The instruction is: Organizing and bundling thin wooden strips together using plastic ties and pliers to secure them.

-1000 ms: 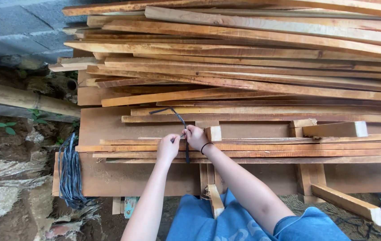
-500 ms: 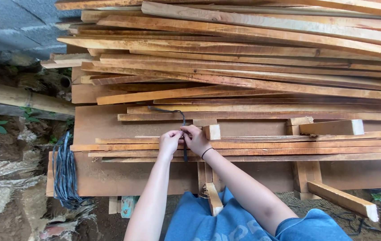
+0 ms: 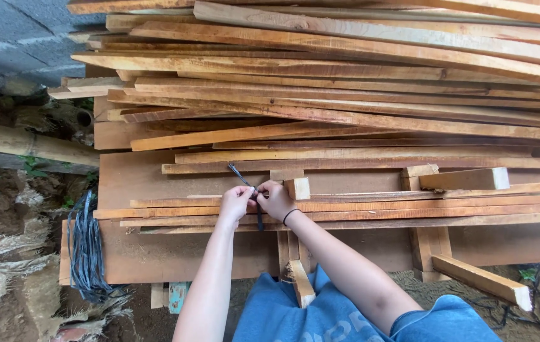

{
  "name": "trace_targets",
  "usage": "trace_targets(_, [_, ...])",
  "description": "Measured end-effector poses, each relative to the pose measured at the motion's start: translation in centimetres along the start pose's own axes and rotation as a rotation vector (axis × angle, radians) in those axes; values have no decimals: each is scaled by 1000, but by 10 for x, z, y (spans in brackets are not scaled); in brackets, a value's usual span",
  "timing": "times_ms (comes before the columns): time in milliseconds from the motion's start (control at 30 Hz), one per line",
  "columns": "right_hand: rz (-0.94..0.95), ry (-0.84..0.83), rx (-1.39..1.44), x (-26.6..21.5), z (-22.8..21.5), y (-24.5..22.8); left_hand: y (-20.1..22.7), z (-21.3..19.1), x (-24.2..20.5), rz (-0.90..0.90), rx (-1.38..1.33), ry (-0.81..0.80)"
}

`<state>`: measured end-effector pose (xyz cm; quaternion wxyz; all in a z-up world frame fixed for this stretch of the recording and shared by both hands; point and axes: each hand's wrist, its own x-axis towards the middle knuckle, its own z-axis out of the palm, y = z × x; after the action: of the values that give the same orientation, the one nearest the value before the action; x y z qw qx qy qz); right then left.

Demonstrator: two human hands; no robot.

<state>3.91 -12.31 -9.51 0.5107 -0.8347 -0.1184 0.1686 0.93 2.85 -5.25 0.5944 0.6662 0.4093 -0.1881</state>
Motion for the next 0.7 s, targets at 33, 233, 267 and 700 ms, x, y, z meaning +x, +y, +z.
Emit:
trace_targets(33, [-1,-1,1,0,0,-1,3,-3,-2,0,0,1])
trace_targets(233, [-78,47,-15,-6,2,2,-8,-9,9,37,-73,-75])
trace_targets(267, [-116,58,-27,-5,2,2,-9,-10,11,43,-68,-97])
trace_targets(700, [-388,134,-72,-12,-10,-27,5,-24,20,-78,36,-306])
